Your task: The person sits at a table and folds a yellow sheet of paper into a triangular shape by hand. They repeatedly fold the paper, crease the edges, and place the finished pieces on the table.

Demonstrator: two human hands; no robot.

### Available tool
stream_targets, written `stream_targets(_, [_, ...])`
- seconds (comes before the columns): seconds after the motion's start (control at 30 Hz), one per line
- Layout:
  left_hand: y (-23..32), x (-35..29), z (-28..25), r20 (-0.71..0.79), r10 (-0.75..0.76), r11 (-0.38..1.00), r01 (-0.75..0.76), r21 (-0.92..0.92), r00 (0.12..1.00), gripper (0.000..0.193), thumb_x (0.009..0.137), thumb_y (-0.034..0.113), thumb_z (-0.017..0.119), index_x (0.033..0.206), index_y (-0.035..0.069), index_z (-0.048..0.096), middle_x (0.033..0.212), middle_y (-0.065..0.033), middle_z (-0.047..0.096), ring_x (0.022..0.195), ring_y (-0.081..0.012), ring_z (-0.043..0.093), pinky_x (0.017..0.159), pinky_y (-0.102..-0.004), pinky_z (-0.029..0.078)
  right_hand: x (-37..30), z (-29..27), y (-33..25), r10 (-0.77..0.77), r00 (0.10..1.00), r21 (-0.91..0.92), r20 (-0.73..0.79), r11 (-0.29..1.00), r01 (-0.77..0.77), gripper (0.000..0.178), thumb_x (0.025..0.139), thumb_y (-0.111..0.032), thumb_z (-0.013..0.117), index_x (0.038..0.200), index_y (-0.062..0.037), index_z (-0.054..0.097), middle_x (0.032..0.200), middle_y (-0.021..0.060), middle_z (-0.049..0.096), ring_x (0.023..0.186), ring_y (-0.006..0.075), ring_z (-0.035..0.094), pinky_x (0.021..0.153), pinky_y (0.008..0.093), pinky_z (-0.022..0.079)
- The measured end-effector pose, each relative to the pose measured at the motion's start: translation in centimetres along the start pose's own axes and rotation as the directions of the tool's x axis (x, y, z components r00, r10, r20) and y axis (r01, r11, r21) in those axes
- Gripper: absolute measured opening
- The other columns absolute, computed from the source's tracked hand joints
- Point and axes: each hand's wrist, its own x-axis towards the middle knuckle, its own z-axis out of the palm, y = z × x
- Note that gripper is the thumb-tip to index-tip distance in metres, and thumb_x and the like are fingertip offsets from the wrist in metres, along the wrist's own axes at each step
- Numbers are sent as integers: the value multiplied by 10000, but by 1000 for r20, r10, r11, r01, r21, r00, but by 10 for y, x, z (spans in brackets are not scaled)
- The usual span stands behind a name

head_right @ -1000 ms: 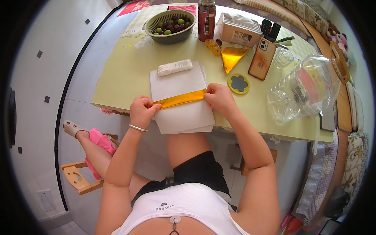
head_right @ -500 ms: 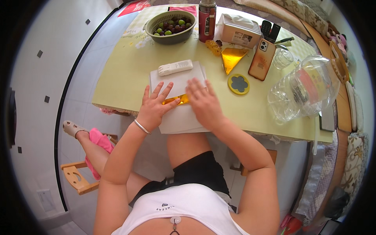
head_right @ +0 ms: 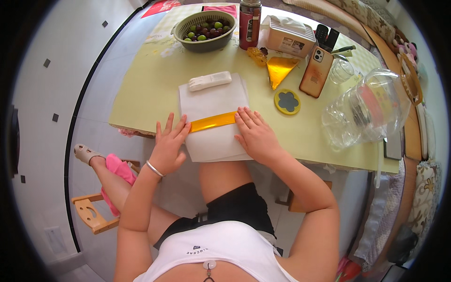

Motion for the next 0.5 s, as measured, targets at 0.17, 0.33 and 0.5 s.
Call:
stream_targets(0.17, [41, 43, 23, -170, 168, 982, -180, -57, 971, 927, 856, 522, 665, 1521, -32, 335, 1626, -191, 272, 1529, -360, 193, 1225, -548, 113, 19, -3, -6, -79, 995, -172, -53, 983, 69, 440, 921, -148, 560, 1309, 59, 581, 1394, 212, 579, 1331, 306, 536, 1183, 479, 321])
stream_targets(0.33, [64, 48, 39, -96, 39, 995, -48, -91, 995, 1013, 846, 638, 638, 1498, -77, 337, 1601, -256, 281, 1514, -381, 227, 1221, -496, 186, 20, -4, 8, -108, 992, -274, -69, 958, 85, 385, 855, -89, 580, 1213, 48, 622, 1220, 177, 661, 1152, 311, 631, 1136, 511, 381])
stream_targets(0.5, [43, 12, 51, -274, -27, 999, 14, -53, 961, 968, 849, 630, 635, 1452, -90, 404, 1550, -295, 347, 1470, -404, 315, 1190, -531, 243, 24, -12, 31, -168, 984, -292, -63, 946, 143, 322, 843, -78, 582, 1147, 15, 632, 1037, 125, 660, 970, 285, 637, 1095, 503, 429])
